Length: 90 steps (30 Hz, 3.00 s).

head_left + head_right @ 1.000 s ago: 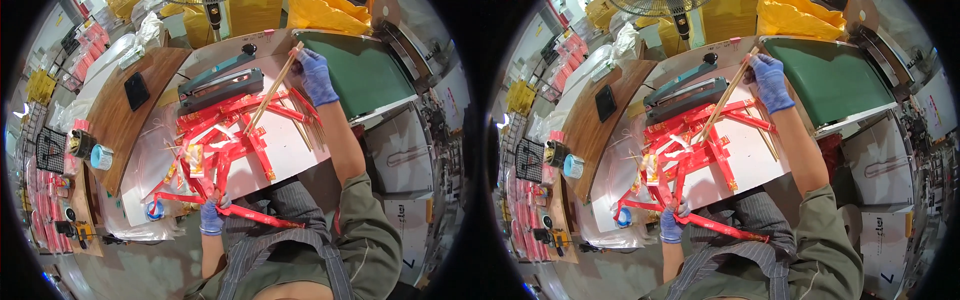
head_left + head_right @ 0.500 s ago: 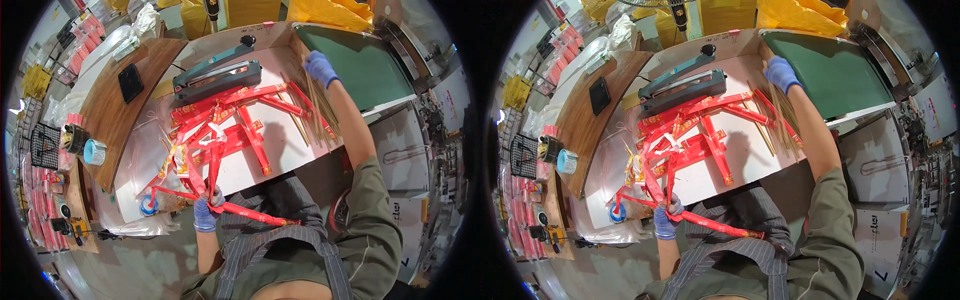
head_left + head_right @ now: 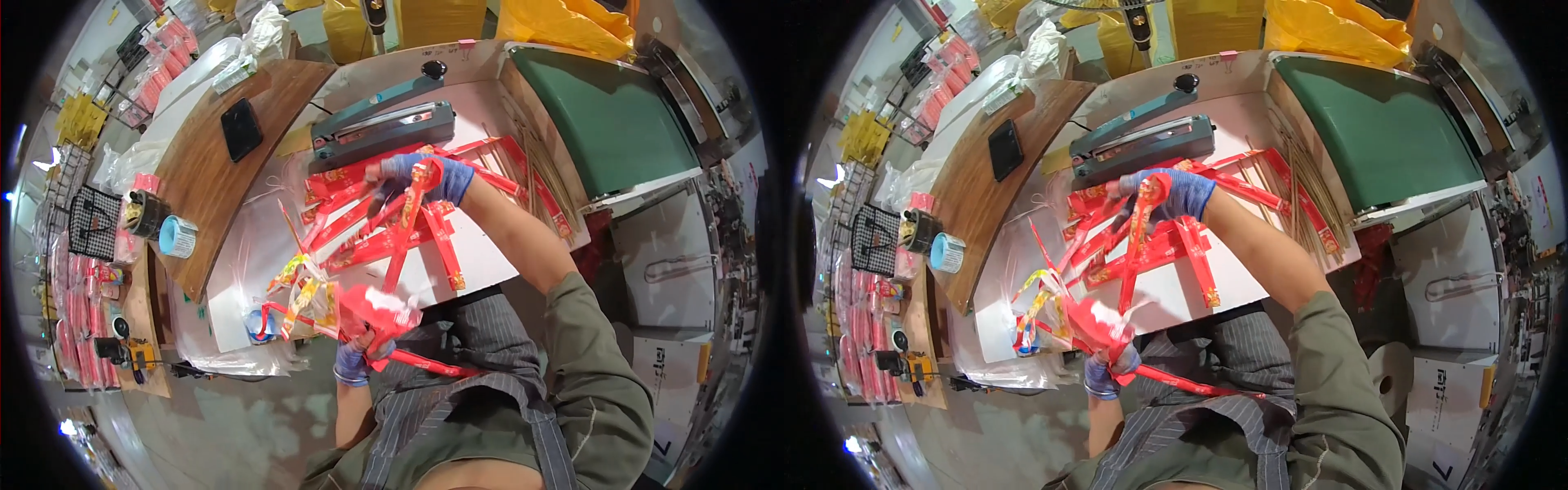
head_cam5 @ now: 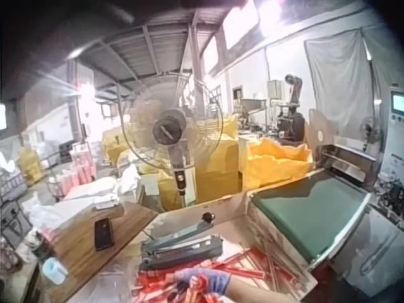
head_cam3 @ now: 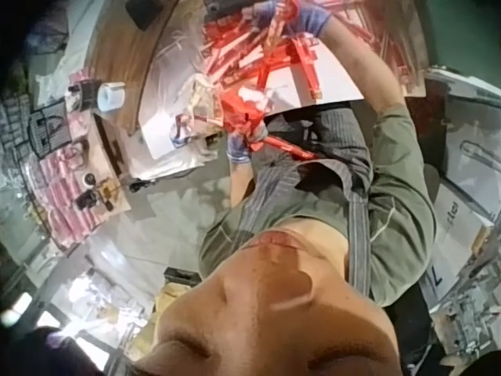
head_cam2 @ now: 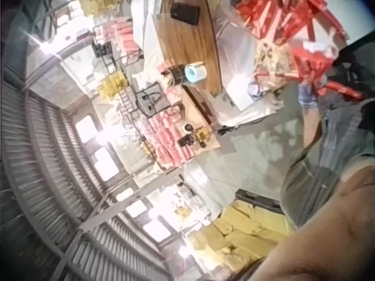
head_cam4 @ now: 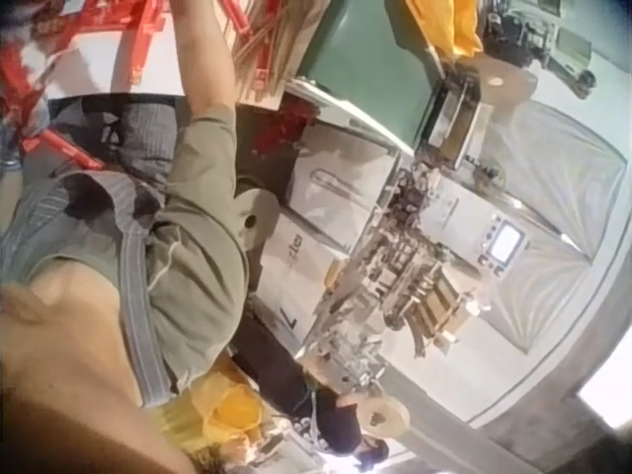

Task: Assembling bundles of red plastic strips onto wooden sticks at a manufacturing workstation.

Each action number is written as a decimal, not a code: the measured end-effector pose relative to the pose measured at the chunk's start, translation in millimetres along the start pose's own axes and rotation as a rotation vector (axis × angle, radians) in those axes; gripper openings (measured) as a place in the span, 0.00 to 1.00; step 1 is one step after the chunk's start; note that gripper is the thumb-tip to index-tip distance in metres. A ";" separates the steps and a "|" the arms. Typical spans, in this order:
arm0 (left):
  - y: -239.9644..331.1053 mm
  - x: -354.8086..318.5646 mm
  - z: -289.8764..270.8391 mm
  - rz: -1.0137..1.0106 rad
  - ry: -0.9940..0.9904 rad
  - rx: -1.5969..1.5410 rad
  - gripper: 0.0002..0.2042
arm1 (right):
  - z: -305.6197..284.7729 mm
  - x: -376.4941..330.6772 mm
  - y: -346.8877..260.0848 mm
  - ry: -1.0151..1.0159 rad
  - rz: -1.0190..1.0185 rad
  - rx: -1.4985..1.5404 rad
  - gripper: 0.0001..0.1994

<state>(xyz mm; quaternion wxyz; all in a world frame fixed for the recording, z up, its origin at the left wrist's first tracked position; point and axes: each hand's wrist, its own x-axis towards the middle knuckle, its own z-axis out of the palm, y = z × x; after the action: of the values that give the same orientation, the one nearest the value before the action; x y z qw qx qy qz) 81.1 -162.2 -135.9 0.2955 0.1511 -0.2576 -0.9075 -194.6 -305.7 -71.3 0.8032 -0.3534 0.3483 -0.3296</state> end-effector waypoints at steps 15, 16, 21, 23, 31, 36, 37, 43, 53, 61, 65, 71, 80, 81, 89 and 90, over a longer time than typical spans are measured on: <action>21.1 34.6 34.0 0.520 0.431 0.410 0.17 | 113.0 -33.1 -2.3 0.433 -0.706 -0.610 0.11; 18.1 34.8 25.4 0.460 0.438 0.424 0.22 | 117.5 -26.7 2.1 0.546 -0.895 -0.807 0.10; 16.9 42.3 39.3 0.311 0.620 0.315 0.21 | 133.3 -12.6 6.9 0.442 -0.675 -0.757 0.08; 16.6 32.4 22.1 0.423 0.537 0.164 0.19 | 124.0 -2.5 24.8 0.362 -0.725 -0.609 0.08; 108.3 26.0 41.4 0.781 -0.133 -0.182 0.20 | 121.2 -50.9 130.0 -0.170 -0.211 -0.339 0.15; 101.2 20.3 24.3 0.853 -0.056 0.054 0.20 | 112.7 -87.4 101.8 0.236 -0.384 -1.140 0.12; 96.4 20.8 23.5 0.851 -0.059 0.053 0.20 | 114.4 -91.1 95.5 0.240 -0.384 -1.140 0.12; 52.8 47.4 27.7 0.839 0.562 0.335 0.14 | 111.5 -86.7 97.6 0.724 -0.022 -1.616 0.08; -7.7 48.4 35.9 0.274 0.474 0.081 0.21 | 93.8 -60.9 118.3 0.664 -0.400 0.075 0.13; -28.3 48.9 31.7 0.322 0.525 0.126 0.21 | 125.9 -48.1 116.0 0.726 -0.668 -0.407 0.14; -21.3 44.8 42.0 0.199 0.492 0.215 0.10 | 91.0 -50.0 46.9 0.681 -0.692 -0.203 0.14; -15.3 45.4 58.8 0.086 0.589 0.282 0.07 | 63.9 -57.8 -2.9 0.461 -0.500 -0.231 0.07; -11.8 15.1 9.6 0.110 0.432 0.048 0.08 | -30.3 -103.5 -70.6 0.952 -0.874 0.015 0.07; -6.5 13.6 3.8 0.121 0.340 -0.049 0.08 | -38.2 -110.4 -72.9 0.970 -0.868 0.016 0.07; 9.6 6.9 -6.8 0.266 0.326 -0.060 0.05 | -81.1 -119.4 -65.8 1.163 -0.530 -0.407 0.09; 8.1 5.5 -14.6 0.252 0.272 -0.151 0.07 | -97.7 -120.5 -61.2 1.238 -0.313 -0.779 0.09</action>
<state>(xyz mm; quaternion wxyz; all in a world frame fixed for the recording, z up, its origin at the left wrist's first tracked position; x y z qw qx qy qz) 86.8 -176.8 -144.0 0.4491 0.2160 -0.1633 -0.8515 -354.5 -277.9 -32.8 0.2209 -0.4074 0.7739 -0.4315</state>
